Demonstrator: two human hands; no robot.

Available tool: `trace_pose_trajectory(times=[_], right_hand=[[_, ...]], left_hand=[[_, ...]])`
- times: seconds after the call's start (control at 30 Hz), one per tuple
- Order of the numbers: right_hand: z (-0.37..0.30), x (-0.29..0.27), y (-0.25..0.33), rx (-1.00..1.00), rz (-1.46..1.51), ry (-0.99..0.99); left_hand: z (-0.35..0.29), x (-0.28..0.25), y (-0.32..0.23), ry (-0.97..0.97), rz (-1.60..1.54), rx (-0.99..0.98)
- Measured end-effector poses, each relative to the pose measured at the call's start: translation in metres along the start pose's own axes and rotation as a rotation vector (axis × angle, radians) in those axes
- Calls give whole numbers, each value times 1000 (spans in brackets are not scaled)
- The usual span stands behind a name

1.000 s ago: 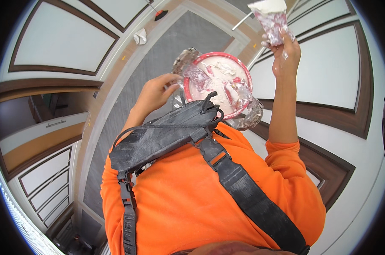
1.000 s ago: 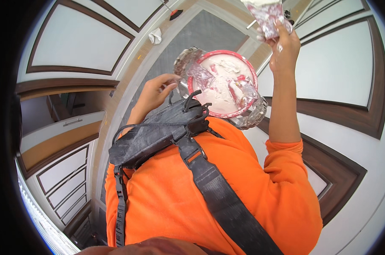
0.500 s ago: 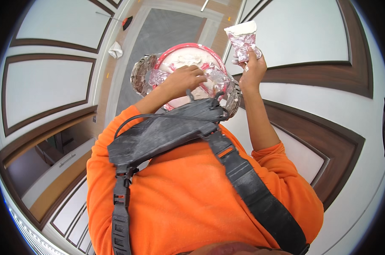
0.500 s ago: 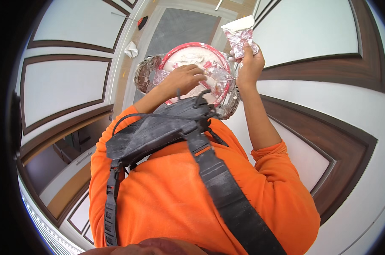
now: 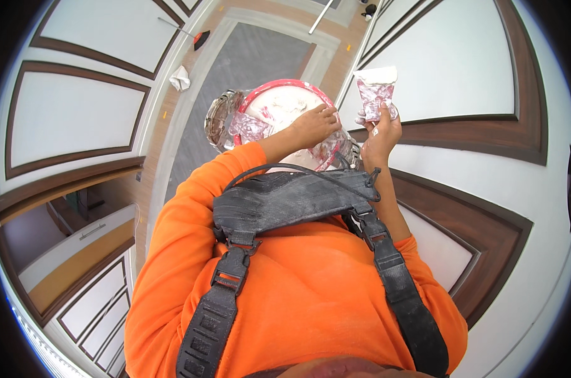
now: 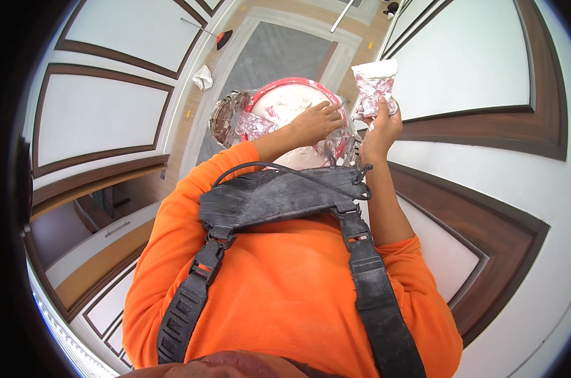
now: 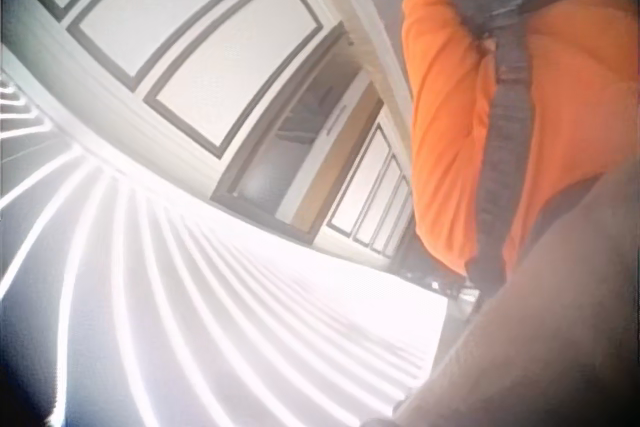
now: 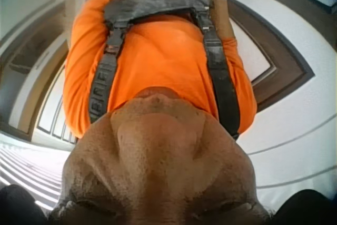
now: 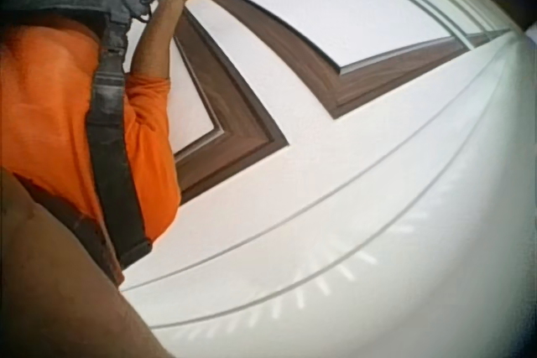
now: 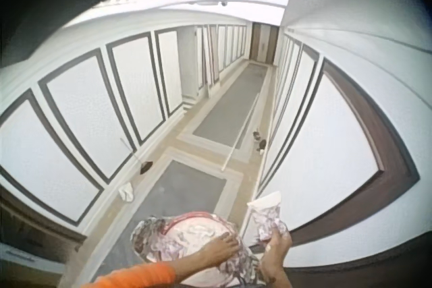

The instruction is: The person uses a small putty knife to scoop white paint from a bucket and applies it to the ceiling. They repeatedly dip the tool into the bucket and spread the paint along the ceiling surface, working near recessed lighting strips.

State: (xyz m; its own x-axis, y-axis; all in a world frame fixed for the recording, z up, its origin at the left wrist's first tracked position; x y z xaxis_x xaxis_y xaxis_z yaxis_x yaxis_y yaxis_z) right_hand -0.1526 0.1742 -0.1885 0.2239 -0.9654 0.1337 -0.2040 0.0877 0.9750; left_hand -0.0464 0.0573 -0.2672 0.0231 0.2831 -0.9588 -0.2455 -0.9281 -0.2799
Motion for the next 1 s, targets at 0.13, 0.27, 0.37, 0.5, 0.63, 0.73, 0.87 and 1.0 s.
trace_pose_trajectory(times=[0.13,0.27,0.37,0.5,0.63,0.73,0.87,1.0], right_hand=[[4,-1,3,-56,-19,43],[1,4,11,-107,-28,119],[-2,16,23,-84,9,196],[-5,30,28,-87,25,290],[-14,49,33,-261,-227,464],[-30,64,29,-302,-316,542],[-47,77,31,-524,-454,643],[-60,83,25,-761,-560,666]], left_hand=[[-1,-13,-5,-19,-4,-10],[-14,-50,-1,46,-153,-81],[-53,-85,15,-5,-362,-346],[-120,-127,34,-252,-934,-787],[-161,-117,42,-637,-1550,-963],[-175,-118,30,-813,-1749,-1023],[-178,-104,18,-961,-2063,-914],[-177,-103,9,-1028,-2147,-892]])
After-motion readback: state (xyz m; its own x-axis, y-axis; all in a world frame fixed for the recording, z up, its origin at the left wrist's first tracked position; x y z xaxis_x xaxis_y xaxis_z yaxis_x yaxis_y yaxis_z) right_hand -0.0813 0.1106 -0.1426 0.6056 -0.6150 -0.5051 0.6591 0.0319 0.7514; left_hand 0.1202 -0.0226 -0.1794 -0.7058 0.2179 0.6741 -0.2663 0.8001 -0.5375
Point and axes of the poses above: each hand's wrist, its own z-axis towards the middle knuckle, its own x-axis out of the palm, y = z × x, the point moved 4 cm from there along z, towards the middle knuckle, and after that the axes turned 8 degrees about -z, right-handed, at the moved point
